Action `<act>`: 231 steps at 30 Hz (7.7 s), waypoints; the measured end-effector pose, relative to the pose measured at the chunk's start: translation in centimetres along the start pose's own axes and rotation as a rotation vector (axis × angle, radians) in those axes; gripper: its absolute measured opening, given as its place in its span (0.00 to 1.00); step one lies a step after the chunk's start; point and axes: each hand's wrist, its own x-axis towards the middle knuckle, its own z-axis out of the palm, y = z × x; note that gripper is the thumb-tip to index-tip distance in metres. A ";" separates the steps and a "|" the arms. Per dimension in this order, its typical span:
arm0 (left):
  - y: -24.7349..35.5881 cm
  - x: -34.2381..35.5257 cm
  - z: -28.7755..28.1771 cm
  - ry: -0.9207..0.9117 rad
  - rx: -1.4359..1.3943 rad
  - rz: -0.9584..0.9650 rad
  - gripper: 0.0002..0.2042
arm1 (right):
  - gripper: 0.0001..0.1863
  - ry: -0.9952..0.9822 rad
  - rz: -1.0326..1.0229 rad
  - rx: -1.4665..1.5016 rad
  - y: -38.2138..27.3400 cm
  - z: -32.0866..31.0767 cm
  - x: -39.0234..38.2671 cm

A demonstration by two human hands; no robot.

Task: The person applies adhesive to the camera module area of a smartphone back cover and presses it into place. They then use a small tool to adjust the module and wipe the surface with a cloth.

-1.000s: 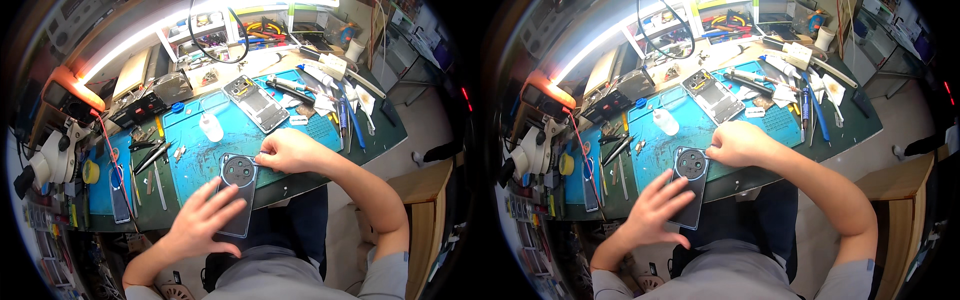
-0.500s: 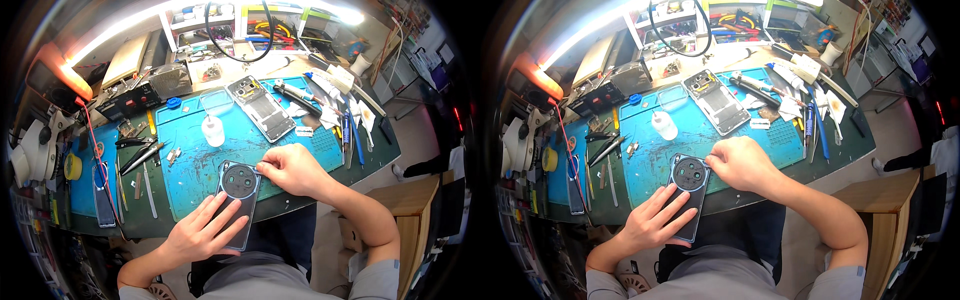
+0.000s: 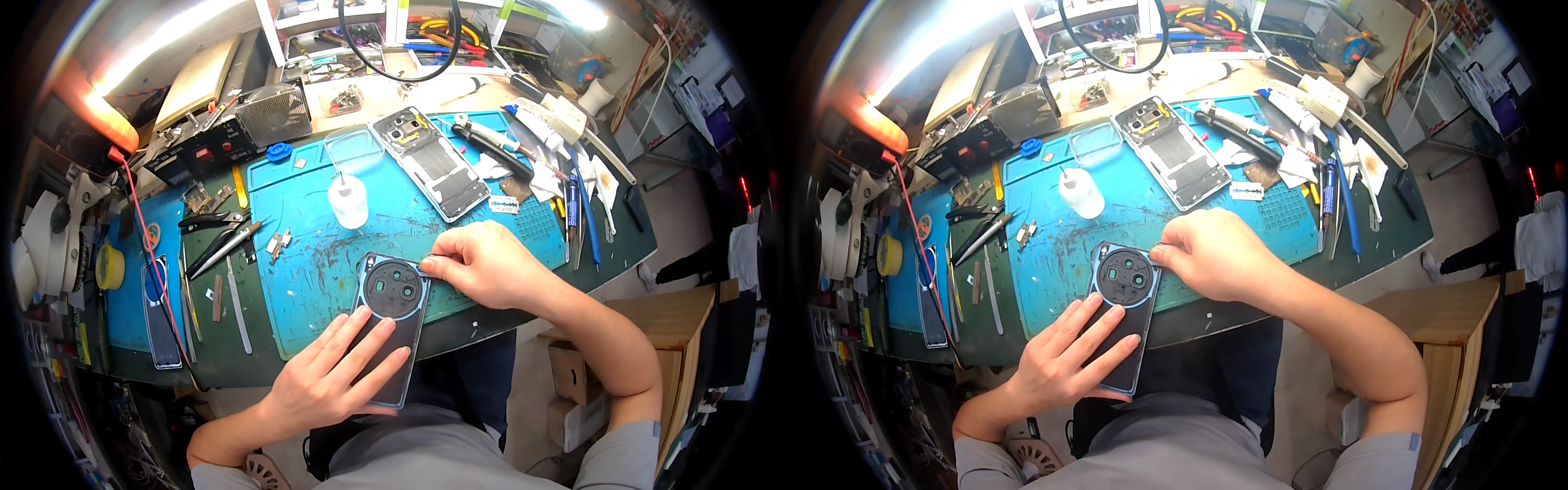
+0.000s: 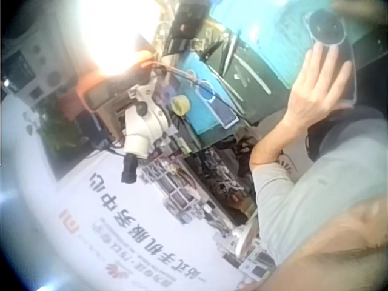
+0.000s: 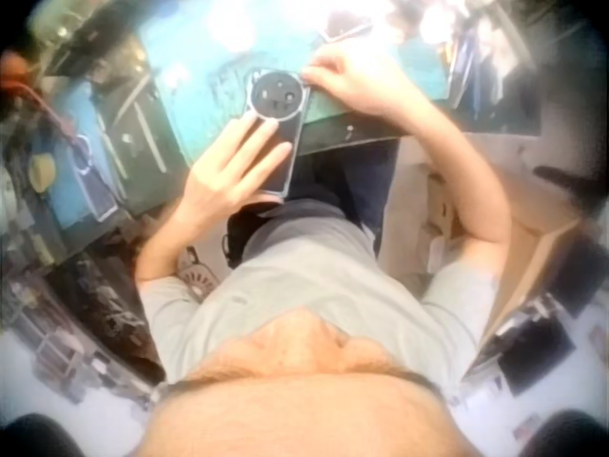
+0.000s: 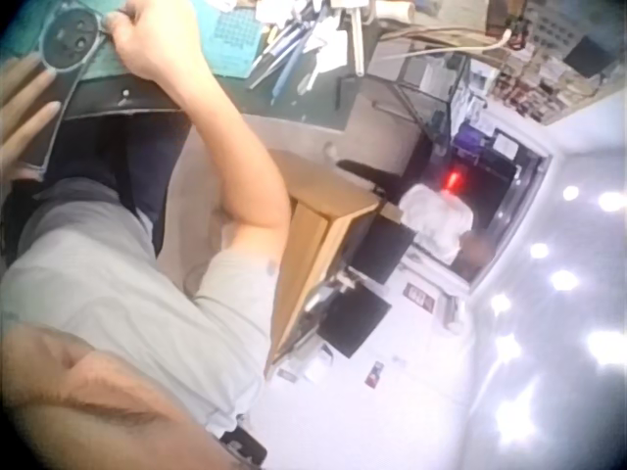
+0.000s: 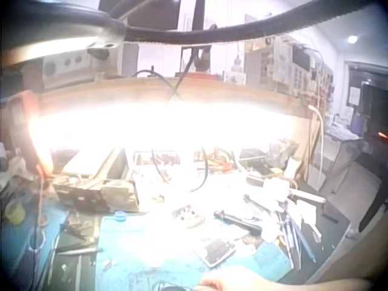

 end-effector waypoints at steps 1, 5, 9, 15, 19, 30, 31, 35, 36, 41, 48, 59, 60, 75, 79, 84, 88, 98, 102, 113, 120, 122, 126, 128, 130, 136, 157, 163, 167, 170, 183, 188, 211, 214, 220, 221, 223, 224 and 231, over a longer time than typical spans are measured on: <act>0.0 0.0 0.0 0.002 -0.004 -0.006 0.34 | 0.15 -0.021 0.028 0.007 -0.2 -0.1 0.1; 0.1 0.1 -0.1 -0.003 -0.010 -0.017 0.34 | 0.15 -0.038 0.033 0.001 -0.2 -0.2 -0.1; 0.2 0.1 -0.1 0.000 -0.019 -0.025 0.34 | 0.15 -0.044 0.028 0.007 0.0 -0.1 -0.2; 0.2 0.1 0.0 0.000 -0.014 -0.023 0.34 | 0.14 -0.058 -0.017 0.014 0.6 -0.1 -0.2; 0.2 0.1 -0.1 0.003 -0.012 -0.027 0.34 | 0.14 -0.094 0.003 0.023 0.4 -0.4 -0.1; 0.3 0.2 0.0 0.007 -0.021 -0.035 0.34 | 0.13 -0.135 -0.045 -0.004 0.6 -0.6 -0.3; 0.3 0.2 0.0 0.008 -0.021 -0.035 0.34 | 0.13 -0.143 -0.054 -0.011 0.7 -0.6 -0.3; 0.5 0.2 0.0 0.007 -0.013 -0.040 0.34 | 0.14 -0.198 -0.015 -0.032 -0.1 -1.1 -0.1; 0.5 0.2 0.0 0.007 -0.012 -0.038 0.34 | 0.14 -0.184 -0.045 -0.038 0.4 -0.9 -0.2; 1.2 0.4 0.5 0.045 0.005 -0.058 0.35 | 0.14 -0.165 -0.025 -0.028 0.2 -0.7 -0.4; 2.8 0.5 1.7 0.112 0.060 -0.112 0.36 | 0.15 -0.031 0.042 -0.029 0.0 0.4 -0.7; 4.1 0.9 2.5 0.149 0.071 -0.164 0.36 | 0.14 -0.073 0.011 -0.014 0.0 0.1 -1.2; 4.2 0.9 2.5 0.150 0.072 -0.169 0.36 | 0.14 -0.084 0.029 -0.023 -0.4 0.0 -1.2; 4.9 1.4 2.9 0.199 0.055 -0.207 0.36 | 0.15 -0.178 0.086 -0.007 -0.7 -0.8 -1.1; 5.3 1.6 3.0 0.200 0.073 -0.217 0.37 | 0.15 -0.205 0.096 -0.012 -0.8 -0.9 -1.1; 5.9 1.8 3.6 0.214 0.091 -0.239 0.35 | 0.15 -0.247 0.104 -0.003 -0.7 -1.1 -0.9; 6.5 2.2 3.9 0.223 0.158 -0.252 0.33 | 0.14 -0.240 0.090 0.050 -0.1 -0.9 -0.8; 8.2 3.1 4.9 0.280 0.169 -0.335 0.34 | 0.16 -0.335 0.163 0.053 -0.6 -1.4 0.0; 8.8 3.0 4.8 0.252 0.111 -0.373 0.40 | 0.17 -0.309 0.154 0.057 -0.4 -1.5 -0.2; -2.5 3.3 -1.7 0.486 -0.068 -0.486 0.38 | 0.23 -0.350 0.203 0.096 -1.1 -2.1 -0.2; -8.5 6.9 0.1 0.367 -0.437 -0.474 0.31 | 0.16 -0.195 0.149 0.121 0.2 -1.1 0.7; -9.6 6.8 0.6 0.359 -0.675 -0.624 0.27 | 0.15 -0.156 0.142 0.157 0.2 -0.8 0.6; -8.5 6.4 0.0 0.404 -0.449 -0.447 0.25 | 0.14 -0.110 0.160 0.213 0.6 -0.3 0.3; -7.1 6.1 -2.0 0.338 -0.162 -0.268 0.25 | 0.14 -0.088 0.187 0.231 0.9 -0.3 0.3; -6.1 5.2 -2.7 0.242 -0.163 -0.245 0.26 | 0.14 -0.092 0.182 0.241 0.9 -0.2 0.3; -4.9 5.6 -3.4 0.172 -0.013 -0.103 0.25 | 0.15 -0.092 0.174 0.294 1.1 -0.2 0.2; -4.7 7.1 -2.8 0.146 0.071 -0.045 0.25 | 0.15 -0.046 0.127 0.323 1.1 0.1 -0.2; -5.1 7.2 -2.8 0.117 0.072 -0.025 0.26 | 0.15 -0.052 0.130 0.314 1.2 0.0 -0.2; -5.5 7.2 -2.6 0.150 0.016 -0.056 0.25 | 0.15 -0.048 0.126 0.312 1.2 0.0 -0.2; -6.4 6.6 -1.8 0.265 -0.265 -0.206 0.26 | 0.15 -0.075 0.124 0.327 1.4 -0.2 -0.2; -9.0 5.6 0.6 0.408 -0.390 -0.526 0.43 | 0.16 -0.136 0.061 0.125 0.7 -0.8 0.3; -2.1 2.6 -0.2 0.378 -0.044 -0.056 0.37 | 0.17 -0.109 0.067 0.127 0.6 -0.9 0.3; 2.2 2.5 2.3 0.133 0.207 -0.018 0.20 | 0.17 -0.003 -0.180 -0.111 0.6 0.3 1.6; 2.1 2.6 2.4 0.151 0.226 -0.006 0.19 | 0.16 0.050 -0.186 -0.096 0.5 0.7 1.9; 2.4 2.5 2.8 0.169 0.294 0.000 0.19 | 0.13 -0.028 -0.261 -0.115 0.5 0.1 2.6; 2.4 2.5 2.8 0.179 0.286 -0.004 0.19 | 0.12 -0.033 -0.270 -0.100 0.5 -0.1 2.7; 2.4 2.5 3.0 0.200 0.276 -0.019 0.18 | 0.12 -0.066 -0.267 -0.122 0.4 -0.3 2.9; 2.4 2.5 3.1 0.210 0.271 -0.025 0.18 | 0.12 -0.082 -0.266 -0.134 0.3 -0.5 3.0; 2.2 2.4 3.3 0.226 0.252 -0.040 0.18 | 0.13 -0.161 -0.219 -0.121 0.1 -0.8 2.9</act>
